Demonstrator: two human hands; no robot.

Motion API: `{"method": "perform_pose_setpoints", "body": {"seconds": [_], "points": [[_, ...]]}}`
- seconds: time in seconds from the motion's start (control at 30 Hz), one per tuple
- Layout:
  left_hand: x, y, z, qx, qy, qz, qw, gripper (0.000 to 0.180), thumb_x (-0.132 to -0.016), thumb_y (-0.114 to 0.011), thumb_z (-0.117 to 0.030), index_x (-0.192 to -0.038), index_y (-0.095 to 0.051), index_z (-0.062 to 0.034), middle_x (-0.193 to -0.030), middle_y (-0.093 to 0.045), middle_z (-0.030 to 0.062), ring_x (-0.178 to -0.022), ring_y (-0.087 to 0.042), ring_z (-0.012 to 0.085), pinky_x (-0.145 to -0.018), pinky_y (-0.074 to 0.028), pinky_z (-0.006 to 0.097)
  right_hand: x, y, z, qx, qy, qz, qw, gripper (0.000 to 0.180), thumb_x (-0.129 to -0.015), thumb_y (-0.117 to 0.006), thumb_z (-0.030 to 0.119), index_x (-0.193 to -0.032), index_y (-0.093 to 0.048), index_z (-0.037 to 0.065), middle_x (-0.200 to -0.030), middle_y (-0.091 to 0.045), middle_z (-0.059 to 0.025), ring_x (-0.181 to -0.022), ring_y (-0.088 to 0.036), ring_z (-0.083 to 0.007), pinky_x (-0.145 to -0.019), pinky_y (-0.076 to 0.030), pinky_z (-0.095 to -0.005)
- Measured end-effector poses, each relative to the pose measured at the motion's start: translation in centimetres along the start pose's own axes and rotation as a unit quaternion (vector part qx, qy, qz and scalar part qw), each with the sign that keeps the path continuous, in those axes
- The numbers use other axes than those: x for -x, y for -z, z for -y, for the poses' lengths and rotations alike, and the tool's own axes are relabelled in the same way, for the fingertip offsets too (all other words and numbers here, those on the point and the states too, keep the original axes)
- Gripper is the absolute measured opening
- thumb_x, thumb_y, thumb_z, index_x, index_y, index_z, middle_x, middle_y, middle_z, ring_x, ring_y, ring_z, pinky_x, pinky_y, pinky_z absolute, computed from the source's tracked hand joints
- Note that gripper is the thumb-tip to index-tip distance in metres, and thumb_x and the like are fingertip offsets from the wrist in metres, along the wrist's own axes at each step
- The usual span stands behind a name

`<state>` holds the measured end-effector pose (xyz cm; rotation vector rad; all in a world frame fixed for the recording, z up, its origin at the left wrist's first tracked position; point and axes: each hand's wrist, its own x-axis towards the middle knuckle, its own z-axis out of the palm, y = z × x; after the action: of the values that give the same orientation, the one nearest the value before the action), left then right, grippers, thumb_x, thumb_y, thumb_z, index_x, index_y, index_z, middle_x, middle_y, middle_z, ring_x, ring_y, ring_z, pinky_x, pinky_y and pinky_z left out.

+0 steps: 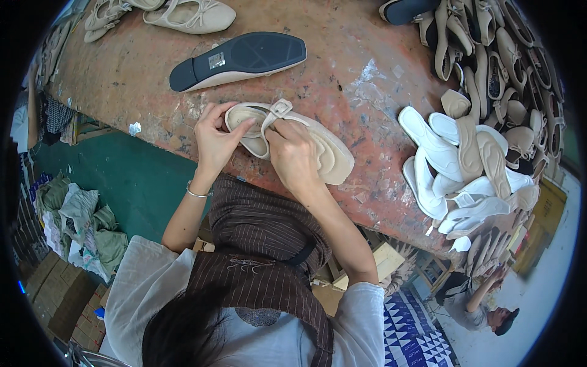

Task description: The person picks up a shoe and an insole, inserts the insole into the shoe, and presses it down. They then wipe the shoe with a cloth before setting it aside and repeating the process.

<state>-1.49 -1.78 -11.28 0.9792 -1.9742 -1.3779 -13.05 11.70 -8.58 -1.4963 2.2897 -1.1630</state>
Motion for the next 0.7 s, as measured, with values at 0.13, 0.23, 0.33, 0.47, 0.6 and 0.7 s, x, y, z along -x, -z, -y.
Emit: {"method": "perform_pose_setpoints", "body": {"seconds": [0.13, 0.23, 0.33, 0.47, 0.6, 0.7], "points": [[-0.7, -0.3, -0.5, 0.038, 0.047, -0.003, 0.998, 0.03, -0.075, -0.084, -0.005, -0.099, -0.07, 0.0056, -0.09, -0.06, 0.0048, -0.068, -0.063, 0.0094, -0.05, -0.052, 0.022, 0.4, 0.0, -0.1, 0.067, 0.034, 0.024, 0.997, 0.02, -0.071, -0.066, -0.001, -0.091, -0.07, 0.0, -0.099, -0.066, -0.0107, -0.092, -0.065, -0.0298, -0.082, -0.053, -0.0398], [-1.3, 0.1, -1.2, 0.087, 0.14, 0.018, 0.986, 0.02, -0.08, -0.079, -0.002, -0.095, -0.07, 0.0056, -0.088, -0.061, 0.0047, -0.059, -0.06, 0.0085, -0.042, -0.047, 0.023, 0.5, 0.3, -0.9, 0.101, 0.085, 0.058, 0.99, 0.025, -0.074, -0.064, 0.001, -0.098, -0.07, -0.001, -0.113, -0.066, -0.012, -0.101, -0.066, -0.0295, -0.086, -0.054, -0.0387], [-1.4, 0.4, -1.3, 0.084, 0.16, 0.026, 0.983, 0.01, -0.084, -0.074, 0.0, -0.093, -0.07, 0.0054, -0.083, -0.062, 0.0046, -0.053, -0.058, 0.0076, -0.038, -0.044, 0.024, -0.3, 0.6, -1.3, 0.071, 0.13, 0.136, 0.98, 0.033, -0.076, -0.062, 0.002, -0.107, -0.069, -0.001, -0.125, -0.064, -0.0148, -0.108, -0.065, -0.0289, -0.091, -0.053, -0.0379], [-1.6, 0.3, -1.0, 0.037, 0.114, 0.015, 0.993, 0.005, -0.088, -0.069, 0.0, -0.091, -0.07, 0.0039, -0.075, -0.063, 0.0044, -0.049, -0.055, 0.007, -0.037, -0.044, 0.024, -1.0, 0.9, -0.3, 0.052, 0.076, 0.24, 0.966, 0.054, -0.074, -0.057, -0.003, -0.127, -0.066, 0.006, -0.129, -0.064, -0.015, -0.115, -0.064, -0.026, -0.095, -0.053, -0.036], [-2.2, 0.7, -0.6, 0.032, 0.126, 0.044, 0.991, 0.005, -0.089, -0.067, -0.001, -0.09, -0.069, 0.0034, -0.073, -0.064, 0.0037, -0.05, -0.056, 0.0075, -0.036, -0.044, 0.024, 1.0, 2.7, 1.2, 0.17, 0.043, 0.154, 0.972, 0.051, -0.07, -0.059, -0.001, -0.12, -0.069, 0.004, -0.116, -0.069, -0.0148, -0.113, -0.064, -0.0273, -0.107, -0.045, -0.0408], [-2.2, 0.2, -0.8, -0.074, 0.054, 0.045, 0.995, 0.005, -0.088, -0.066, -0.004, -0.09, -0.067, 0.0012, -0.069, -0.064, 0.0103, -0.054, -0.062, 0.0179, -0.049, -0.048, 0.036, 1.6, 2.3, 2.1, 0.266, 0.026, 0.102, 0.958, 0.027, -0.074, -0.059, 0.004, -0.098, -0.072, -0.002, -0.104, -0.07, -0.0151, -0.11, -0.065, -0.0247, -0.107, -0.044, -0.0398]]}}
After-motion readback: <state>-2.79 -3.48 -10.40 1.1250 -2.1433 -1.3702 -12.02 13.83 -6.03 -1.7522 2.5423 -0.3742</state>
